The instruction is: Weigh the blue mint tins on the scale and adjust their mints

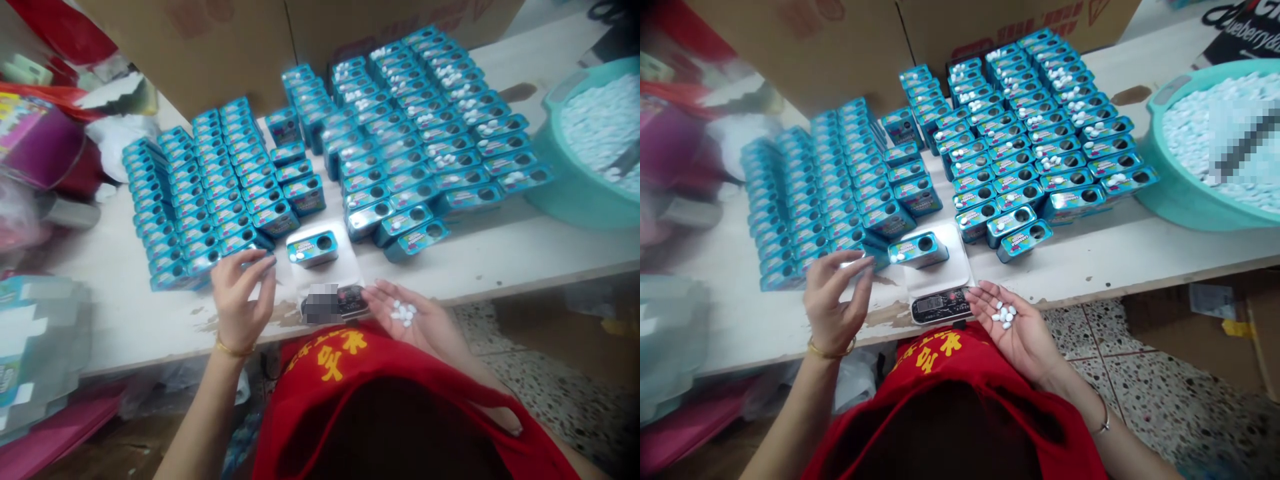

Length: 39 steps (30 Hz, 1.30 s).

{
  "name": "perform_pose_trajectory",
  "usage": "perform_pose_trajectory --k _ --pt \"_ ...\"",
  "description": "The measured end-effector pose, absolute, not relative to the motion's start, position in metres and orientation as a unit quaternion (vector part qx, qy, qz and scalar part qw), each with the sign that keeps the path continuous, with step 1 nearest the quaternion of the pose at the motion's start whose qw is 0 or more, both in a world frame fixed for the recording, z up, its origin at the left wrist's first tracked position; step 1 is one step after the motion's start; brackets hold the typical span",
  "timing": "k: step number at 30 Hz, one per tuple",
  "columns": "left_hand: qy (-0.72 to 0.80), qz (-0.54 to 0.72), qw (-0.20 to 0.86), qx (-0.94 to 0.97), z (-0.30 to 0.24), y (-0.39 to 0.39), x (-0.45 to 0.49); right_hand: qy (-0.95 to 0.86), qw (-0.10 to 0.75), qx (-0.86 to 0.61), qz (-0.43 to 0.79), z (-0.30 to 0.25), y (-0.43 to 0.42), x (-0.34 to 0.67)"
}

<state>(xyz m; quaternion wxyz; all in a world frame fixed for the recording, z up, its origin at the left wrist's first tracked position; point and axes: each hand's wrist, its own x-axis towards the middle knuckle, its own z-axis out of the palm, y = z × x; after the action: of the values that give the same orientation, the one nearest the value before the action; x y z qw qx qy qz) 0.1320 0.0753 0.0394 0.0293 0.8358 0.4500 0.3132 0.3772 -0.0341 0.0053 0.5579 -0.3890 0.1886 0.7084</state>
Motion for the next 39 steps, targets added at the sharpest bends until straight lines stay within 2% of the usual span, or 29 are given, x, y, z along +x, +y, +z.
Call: perform_pose_trajectory --k 6,16,28,33,37,39 --pt "0.442 0.309 0.024 0.842 0.037 0.074 0.137 0.206 0.557 -0.413 0.69 -0.006 -0.04 0.377" --pt "0.402 0.282 0.024 0.871 0.029 0.071 0.142 0.132 0.553 -0.393 0.723 -0.008 -0.043 0.373" --pt "0.366 0.234 0.007 0.901 0.029 0.08 0.177 0.119 0.531 -0.321 0.775 0.002 -0.025 0.365" --pt "0.319 0.254 0.068 0.911 0.042 0.078 0.191 0.152 0.542 -0.276 0.779 0.014 -0.01 0.357" --pt "0.242 0.186 0.192 0.933 0.045 0.066 0.2 0.169 0.542 -0.23 0.79 0.017 -0.005 0.353" --pt "0.24 0.155 0.221 0.932 0.044 0.061 0.204 0.168 0.532 -0.22 0.8 0.019 -0.005 0.351"
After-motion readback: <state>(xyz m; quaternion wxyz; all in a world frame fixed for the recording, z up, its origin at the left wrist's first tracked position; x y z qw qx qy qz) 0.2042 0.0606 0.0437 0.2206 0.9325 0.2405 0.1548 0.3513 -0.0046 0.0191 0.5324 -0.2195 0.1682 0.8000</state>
